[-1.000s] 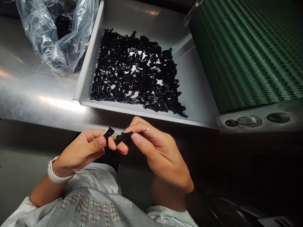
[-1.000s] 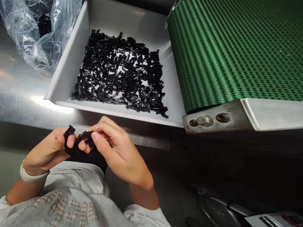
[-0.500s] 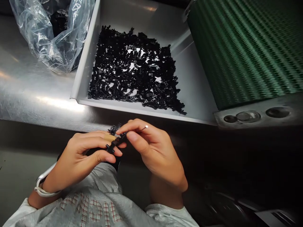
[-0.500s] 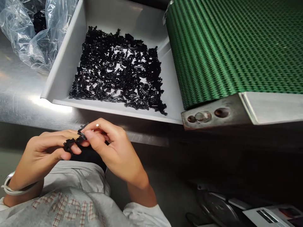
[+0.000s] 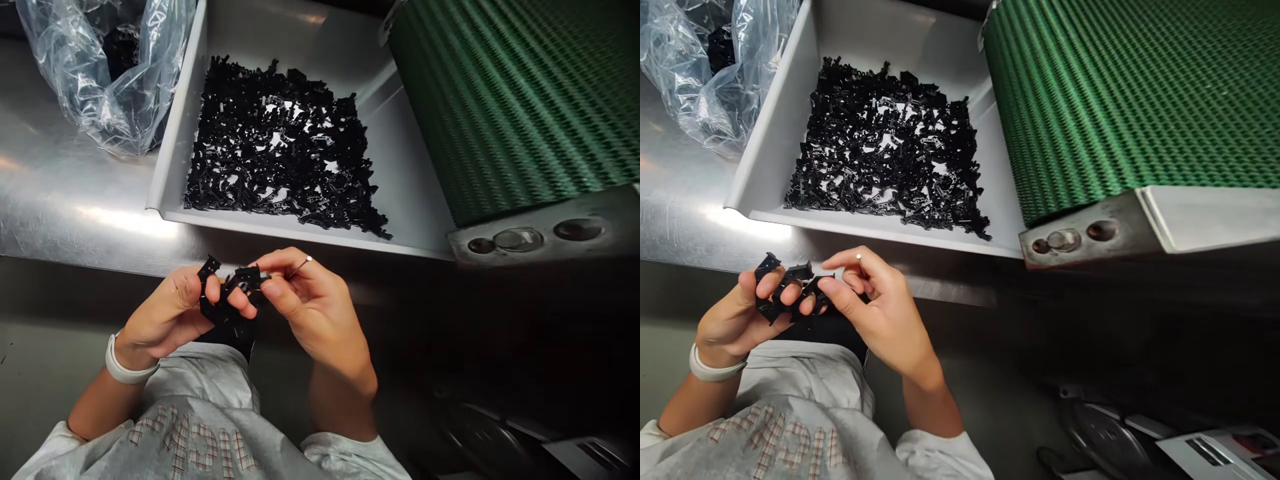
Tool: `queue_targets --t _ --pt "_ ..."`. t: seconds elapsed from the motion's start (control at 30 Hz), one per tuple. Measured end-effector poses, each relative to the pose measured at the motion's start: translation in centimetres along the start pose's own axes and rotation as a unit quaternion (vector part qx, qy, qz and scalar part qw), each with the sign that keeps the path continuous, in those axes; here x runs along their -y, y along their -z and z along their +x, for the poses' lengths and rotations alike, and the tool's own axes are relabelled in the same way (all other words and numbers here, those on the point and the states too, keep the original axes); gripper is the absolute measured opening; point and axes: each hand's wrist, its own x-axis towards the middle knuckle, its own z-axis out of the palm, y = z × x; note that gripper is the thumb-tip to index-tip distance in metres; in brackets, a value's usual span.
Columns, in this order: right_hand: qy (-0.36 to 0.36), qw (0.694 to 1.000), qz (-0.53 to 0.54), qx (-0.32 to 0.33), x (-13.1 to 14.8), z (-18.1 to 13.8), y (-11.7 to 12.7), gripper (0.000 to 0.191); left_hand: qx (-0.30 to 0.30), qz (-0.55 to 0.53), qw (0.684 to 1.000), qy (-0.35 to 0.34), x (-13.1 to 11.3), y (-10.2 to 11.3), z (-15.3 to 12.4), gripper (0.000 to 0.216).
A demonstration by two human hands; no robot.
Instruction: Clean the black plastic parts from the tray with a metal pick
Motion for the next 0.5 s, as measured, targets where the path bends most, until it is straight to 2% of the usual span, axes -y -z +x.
queue_targets --t 0.17,0.33,0.5 --pt "-0.012 0.998 0.058 0.028 0.02 -0.18 -0.25 0.025 0.005 -0.023 1.0 0.001 0.02 -0.18 0.03 0.027" --pt "-0.015 0.999 0.031 0.003 -0.34 -0.24 -0.3 0.032 -0.018 -0.007 1.0 -0.008 -0.13 -0.29 0.05 0.028" --pt "-0.016 0.999 0.036 0.02 -0.33 -0.13 -0.36 0.034 -0.027 -0.002 1.0 -0.015 0.0 -0.37 0.11 0.03"
